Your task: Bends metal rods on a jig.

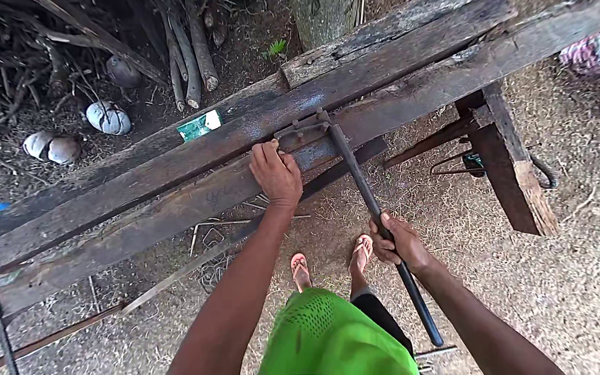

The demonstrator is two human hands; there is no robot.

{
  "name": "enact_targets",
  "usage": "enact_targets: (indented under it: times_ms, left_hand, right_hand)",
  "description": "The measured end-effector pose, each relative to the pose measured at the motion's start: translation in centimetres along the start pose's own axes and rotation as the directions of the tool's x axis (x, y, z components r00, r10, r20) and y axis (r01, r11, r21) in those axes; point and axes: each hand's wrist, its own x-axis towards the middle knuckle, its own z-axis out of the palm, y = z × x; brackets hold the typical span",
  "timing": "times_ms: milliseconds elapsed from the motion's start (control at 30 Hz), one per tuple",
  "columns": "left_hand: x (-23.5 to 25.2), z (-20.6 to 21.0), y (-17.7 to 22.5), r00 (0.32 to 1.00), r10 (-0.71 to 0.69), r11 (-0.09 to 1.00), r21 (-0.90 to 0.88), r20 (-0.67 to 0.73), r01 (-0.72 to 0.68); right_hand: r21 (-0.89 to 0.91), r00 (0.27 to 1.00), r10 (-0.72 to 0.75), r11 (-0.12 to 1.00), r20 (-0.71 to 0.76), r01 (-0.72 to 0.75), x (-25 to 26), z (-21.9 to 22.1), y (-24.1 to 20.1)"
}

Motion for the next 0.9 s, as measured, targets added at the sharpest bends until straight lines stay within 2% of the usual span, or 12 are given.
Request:
enact_targets:
  times_ms: [400,567,700,900]
  left_hand:
    - [-0.4,-0.2,0.4,1.000,-0.027,0.999,0.016,0.004,0.027]
    - [-0.5,-0.2,0.4,1.000,-0.023,1.000,0.007,0.019,0.023]
    - [-0.1,-0.3,0.2,1.000,-0.012,1.000,0.007,0.029,0.012]
    - [-0.1,0.0,0.3,1.000,-0.025,1.000,0.005,-0.013,0.025]
  right_hand:
    - [-0.080,0.991,-0.048,0.996,-0.127,0.038,0.2,3.1,2.0]
    - [0.027,0.977,-0.098,0.994,-0.188,0.105,1.7,6.4,5.3]
    - [-0.121,0.981,-0.110,0.988,-0.160,0.091,1.4,4.0,4.2]
    - [-0.522,0.935,-0.179,0.853,-0.307,-0.008,-2.4,2.5,7.0]
